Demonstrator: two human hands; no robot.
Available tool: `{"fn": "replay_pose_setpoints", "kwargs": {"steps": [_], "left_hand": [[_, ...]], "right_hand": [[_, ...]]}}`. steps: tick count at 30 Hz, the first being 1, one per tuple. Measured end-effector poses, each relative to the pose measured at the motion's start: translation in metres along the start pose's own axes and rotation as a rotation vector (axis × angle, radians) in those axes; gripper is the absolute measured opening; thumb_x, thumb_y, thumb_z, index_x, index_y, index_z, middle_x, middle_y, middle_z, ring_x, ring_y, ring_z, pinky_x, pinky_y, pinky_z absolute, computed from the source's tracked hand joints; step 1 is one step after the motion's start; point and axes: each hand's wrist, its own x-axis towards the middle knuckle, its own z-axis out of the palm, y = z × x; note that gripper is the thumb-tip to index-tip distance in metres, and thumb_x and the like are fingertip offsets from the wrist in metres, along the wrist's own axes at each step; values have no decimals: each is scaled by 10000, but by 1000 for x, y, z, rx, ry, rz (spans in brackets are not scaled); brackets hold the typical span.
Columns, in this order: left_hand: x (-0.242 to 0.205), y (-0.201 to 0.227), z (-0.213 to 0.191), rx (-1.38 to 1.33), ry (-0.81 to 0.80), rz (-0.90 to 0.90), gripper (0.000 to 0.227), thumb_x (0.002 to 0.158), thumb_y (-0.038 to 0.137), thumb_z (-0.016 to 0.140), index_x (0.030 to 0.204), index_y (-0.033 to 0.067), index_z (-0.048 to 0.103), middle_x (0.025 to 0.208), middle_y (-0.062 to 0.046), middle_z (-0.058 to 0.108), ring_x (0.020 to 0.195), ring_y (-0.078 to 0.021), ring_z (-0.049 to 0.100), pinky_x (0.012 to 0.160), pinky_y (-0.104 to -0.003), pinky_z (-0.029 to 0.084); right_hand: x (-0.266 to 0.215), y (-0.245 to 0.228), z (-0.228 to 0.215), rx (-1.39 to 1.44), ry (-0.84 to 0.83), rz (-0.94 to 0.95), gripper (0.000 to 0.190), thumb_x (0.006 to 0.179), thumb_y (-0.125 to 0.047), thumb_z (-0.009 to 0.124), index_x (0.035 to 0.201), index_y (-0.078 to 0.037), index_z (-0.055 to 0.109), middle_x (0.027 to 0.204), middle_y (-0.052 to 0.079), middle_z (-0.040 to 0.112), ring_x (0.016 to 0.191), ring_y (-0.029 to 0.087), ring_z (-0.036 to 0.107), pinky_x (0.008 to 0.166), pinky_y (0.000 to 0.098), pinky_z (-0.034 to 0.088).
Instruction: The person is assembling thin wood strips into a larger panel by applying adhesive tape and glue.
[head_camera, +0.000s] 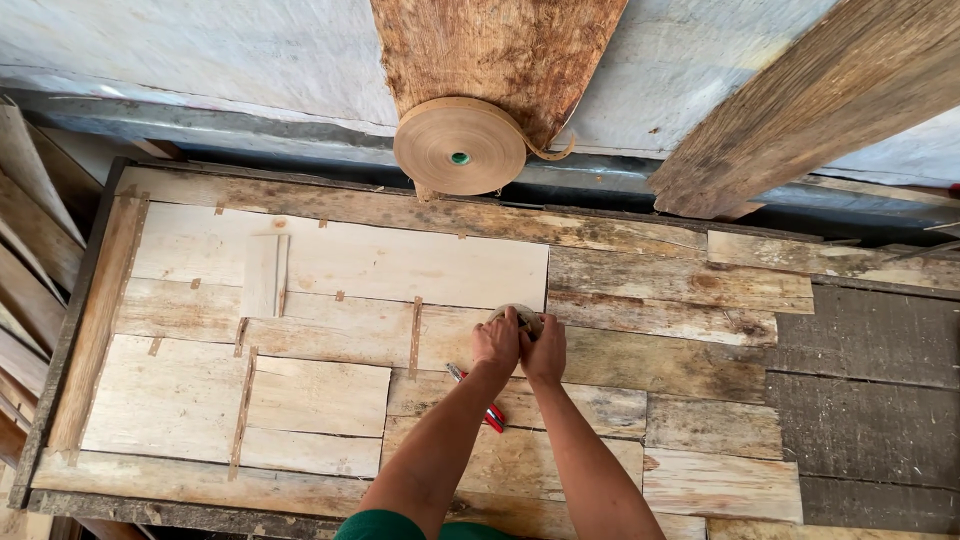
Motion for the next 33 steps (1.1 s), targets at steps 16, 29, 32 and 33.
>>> {"fn": "replay_pose_setpoints", "kwargs": {"steps": [16, 29, 32, 33], "left_hand": [[0, -1, -3, -26, 5, -20, 407, 973, 149, 648, 1308, 64, 432, 1006, -144, 762, 928, -256, 757, 917, -388, 556], [0, 3, -17, -106, -36, -125, 403, 1040, 383, 580, 1258, 78, 431, 1026, -140, 753, 955, -255, 755, 822, -376, 599], [0, 1, -19, -135, -94, -161, 395, 1061, 388, 559, 1266, 74, 436, 1074, -163, 740, 981, -260, 752, 784, -372, 624], [3, -1, -15, -158, -87, -172, 383, 1057, 378, 569, 1251, 70, 447, 1108, -177, 726, 1009, -274, 738, 770, -376, 627]], "right_hand": [[11, 9, 10, 112, -29, 99, 445, 786, -313, 848, 1080, -48, 645, 1085, 156, 694, 997, 348, 690, 842, 462, 552], [21, 12, 18, 46, -81, 198, 451, 767, -366, 851, 1027, -48, 662, 1058, 142, 712, 969, 325, 704, 830, 443, 563], [22, 9, 15, 74, -89, 228, 437, 786, -381, 830, 1014, -46, 666, 1049, 131, 718, 953, 310, 711, 824, 440, 565], [22, 6, 13, 80, -89, 242, 434, 791, -385, 829, 1005, -40, 672, 1044, 133, 721, 947, 312, 708, 824, 442, 562]]}}
